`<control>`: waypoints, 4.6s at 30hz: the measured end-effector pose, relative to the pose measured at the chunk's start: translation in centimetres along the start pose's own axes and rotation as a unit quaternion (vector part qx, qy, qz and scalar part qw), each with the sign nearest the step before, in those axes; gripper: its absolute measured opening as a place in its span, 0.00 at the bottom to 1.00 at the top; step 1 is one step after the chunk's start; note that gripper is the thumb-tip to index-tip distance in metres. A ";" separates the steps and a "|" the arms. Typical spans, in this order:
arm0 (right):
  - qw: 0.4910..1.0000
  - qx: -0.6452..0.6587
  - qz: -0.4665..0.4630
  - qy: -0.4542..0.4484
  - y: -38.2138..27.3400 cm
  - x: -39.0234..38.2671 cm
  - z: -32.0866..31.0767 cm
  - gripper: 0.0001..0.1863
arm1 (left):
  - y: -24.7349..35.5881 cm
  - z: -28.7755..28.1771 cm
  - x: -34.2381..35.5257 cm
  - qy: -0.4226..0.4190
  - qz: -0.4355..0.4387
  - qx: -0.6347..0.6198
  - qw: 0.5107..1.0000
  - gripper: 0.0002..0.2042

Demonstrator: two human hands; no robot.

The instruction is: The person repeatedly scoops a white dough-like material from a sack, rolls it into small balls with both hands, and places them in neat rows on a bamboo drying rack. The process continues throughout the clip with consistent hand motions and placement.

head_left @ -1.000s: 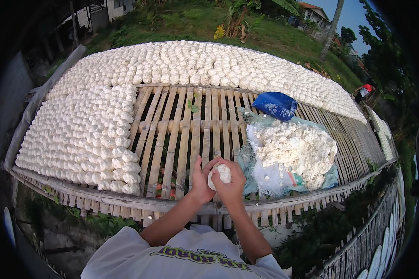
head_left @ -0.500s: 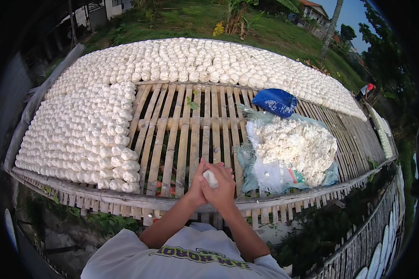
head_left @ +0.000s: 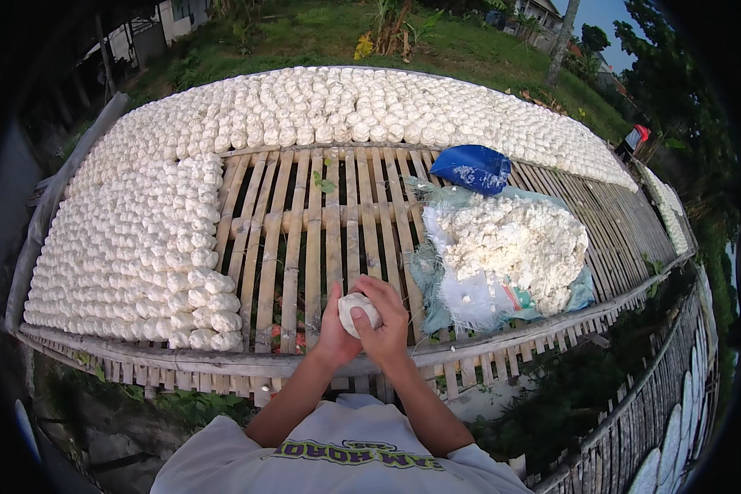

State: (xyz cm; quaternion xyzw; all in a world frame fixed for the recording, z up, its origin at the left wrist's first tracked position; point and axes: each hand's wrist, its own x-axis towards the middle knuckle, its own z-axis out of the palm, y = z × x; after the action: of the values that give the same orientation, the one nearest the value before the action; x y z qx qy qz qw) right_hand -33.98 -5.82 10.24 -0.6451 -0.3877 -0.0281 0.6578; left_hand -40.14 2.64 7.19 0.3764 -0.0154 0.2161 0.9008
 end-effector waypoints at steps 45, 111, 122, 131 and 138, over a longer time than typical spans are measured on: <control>0.841 0.244 0.447 -0.181 20.5 7.0 29.8 0.25 | 8.4 -19.8 -15.5 0.433 0.130 0.680 0.577 0.17; 0.883 -0.432 0.183 -0.023 36.7 8.1 -26.6 0.20 | -6.7 -8.2 -5.4 0.151 -0.118 0.637 0.747 0.07; 0.928 -0.117 0.349 0.052 34.8 7.3 -29.9 0.21 | -7.1 -8.1 -5.4 0.151 -0.110 0.655 0.732 0.07; 0.782 -0.597 0.111 -0.141 33.5 2.5 -22.1 0.16 | -6.9 -8.0 -5.0 0.159 -0.122 0.662 0.723 0.07; 0.889 -0.387 0.219 -0.111 32.5 3.4 -26.8 0.25 | -6.8 -7.9 -5.1 0.157 -0.124 0.642 0.740 0.07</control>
State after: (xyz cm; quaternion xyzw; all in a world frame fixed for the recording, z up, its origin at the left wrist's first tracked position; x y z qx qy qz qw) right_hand -1.41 -22.13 -11.22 -0.9158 -0.2658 0.0410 0.2983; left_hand -43.12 1.87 -4.07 0.8251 0.3157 0.1169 0.4537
